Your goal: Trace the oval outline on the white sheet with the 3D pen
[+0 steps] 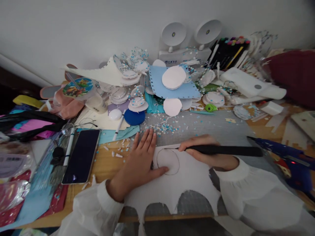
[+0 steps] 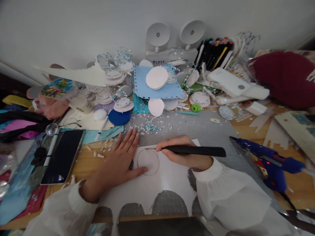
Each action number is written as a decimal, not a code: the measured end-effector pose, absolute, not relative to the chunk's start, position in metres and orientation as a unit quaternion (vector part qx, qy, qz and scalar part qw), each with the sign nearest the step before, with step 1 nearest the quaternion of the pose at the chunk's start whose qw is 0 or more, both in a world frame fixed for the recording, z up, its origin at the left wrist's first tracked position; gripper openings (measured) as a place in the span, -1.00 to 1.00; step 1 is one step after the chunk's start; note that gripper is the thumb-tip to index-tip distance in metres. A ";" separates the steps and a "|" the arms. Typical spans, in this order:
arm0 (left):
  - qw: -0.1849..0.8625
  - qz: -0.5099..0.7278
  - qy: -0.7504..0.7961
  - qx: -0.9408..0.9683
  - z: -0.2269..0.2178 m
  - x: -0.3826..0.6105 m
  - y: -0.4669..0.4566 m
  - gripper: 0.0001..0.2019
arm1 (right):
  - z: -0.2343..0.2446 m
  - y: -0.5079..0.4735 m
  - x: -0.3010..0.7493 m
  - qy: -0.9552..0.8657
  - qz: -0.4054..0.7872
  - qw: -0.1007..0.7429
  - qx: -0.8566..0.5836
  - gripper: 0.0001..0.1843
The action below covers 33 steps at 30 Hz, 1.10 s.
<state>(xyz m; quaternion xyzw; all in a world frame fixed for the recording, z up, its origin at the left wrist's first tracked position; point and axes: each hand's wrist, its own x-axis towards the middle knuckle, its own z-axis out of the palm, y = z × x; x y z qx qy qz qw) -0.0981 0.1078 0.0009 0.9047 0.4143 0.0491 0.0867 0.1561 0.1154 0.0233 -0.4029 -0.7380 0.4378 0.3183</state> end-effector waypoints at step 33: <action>0.157 0.197 0.213 0.944 0.024 -0.099 0.112 -0.79 | 0.031 0.107 0.155 -0.675 0.373 0.425 -0.474 -0.88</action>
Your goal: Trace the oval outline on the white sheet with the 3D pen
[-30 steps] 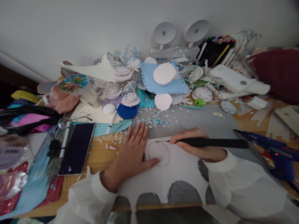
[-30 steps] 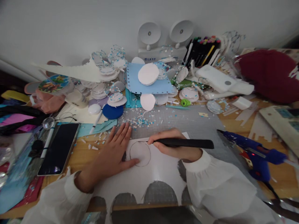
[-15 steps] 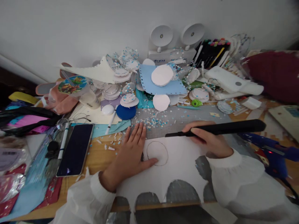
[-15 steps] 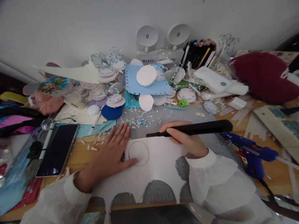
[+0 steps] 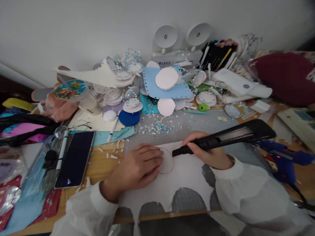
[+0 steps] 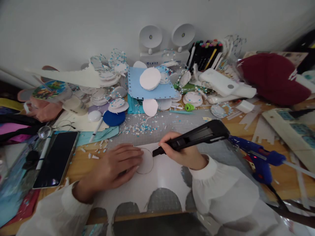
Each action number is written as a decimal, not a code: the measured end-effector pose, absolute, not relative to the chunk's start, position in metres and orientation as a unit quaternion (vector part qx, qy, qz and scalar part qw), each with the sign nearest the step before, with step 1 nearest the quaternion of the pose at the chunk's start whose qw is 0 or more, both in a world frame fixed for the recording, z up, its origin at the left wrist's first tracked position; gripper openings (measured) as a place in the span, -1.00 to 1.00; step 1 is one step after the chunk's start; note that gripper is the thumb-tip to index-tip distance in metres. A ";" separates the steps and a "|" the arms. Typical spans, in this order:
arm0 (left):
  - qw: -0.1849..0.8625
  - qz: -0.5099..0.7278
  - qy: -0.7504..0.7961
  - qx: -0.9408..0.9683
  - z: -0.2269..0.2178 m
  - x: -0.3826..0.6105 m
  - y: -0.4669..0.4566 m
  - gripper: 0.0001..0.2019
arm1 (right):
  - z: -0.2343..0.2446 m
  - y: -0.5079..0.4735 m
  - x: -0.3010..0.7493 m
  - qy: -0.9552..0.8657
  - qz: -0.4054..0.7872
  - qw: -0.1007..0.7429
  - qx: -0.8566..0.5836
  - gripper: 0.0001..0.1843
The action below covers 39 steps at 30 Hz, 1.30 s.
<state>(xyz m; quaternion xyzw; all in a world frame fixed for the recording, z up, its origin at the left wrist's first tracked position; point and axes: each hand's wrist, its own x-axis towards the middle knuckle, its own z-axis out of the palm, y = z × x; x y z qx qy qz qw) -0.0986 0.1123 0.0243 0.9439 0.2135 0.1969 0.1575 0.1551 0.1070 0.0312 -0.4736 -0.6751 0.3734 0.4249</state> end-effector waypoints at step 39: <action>0.204 0.178 0.212 0.939 0.020 -0.096 0.113 -0.82 | 0.006 0.106 0.145 -0.681 0.316 0.468 -0.466 -0.86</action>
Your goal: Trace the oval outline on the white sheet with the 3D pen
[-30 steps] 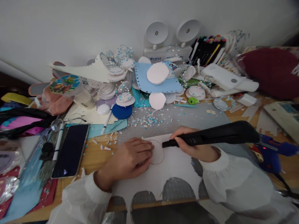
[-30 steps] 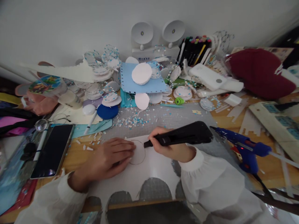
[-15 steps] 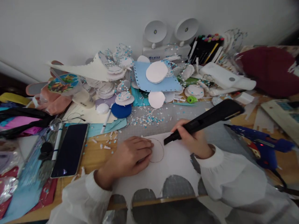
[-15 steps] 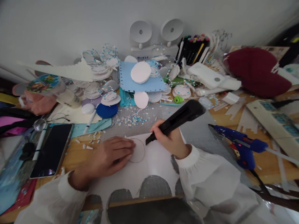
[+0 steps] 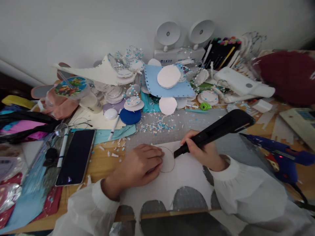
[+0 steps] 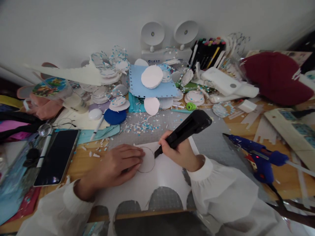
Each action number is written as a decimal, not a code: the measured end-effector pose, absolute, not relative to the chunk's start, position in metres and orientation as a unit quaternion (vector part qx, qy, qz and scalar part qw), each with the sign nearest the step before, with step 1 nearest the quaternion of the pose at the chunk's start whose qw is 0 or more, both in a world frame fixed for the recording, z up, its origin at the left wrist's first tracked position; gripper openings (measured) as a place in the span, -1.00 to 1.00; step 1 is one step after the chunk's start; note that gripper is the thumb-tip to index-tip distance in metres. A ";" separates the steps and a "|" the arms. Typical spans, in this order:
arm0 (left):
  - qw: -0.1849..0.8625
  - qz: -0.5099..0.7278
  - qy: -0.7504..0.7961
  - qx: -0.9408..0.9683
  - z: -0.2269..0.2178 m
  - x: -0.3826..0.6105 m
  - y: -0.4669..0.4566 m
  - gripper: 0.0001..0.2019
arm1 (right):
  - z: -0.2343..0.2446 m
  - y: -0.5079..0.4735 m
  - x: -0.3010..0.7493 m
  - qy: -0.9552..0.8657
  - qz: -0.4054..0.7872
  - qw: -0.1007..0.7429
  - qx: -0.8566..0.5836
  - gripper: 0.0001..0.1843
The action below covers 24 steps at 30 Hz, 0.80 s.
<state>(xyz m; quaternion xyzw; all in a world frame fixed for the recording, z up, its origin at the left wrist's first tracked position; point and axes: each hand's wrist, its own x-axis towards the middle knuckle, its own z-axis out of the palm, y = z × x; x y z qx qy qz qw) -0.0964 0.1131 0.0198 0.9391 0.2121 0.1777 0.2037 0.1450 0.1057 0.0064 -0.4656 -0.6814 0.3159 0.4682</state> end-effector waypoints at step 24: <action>0.115 0.085 0.342 0.929 0.053 -0.104 0.095 -0.80 | -0.008 0.124 0.146 -0.474 0.507 0.478 -0.538 -0.62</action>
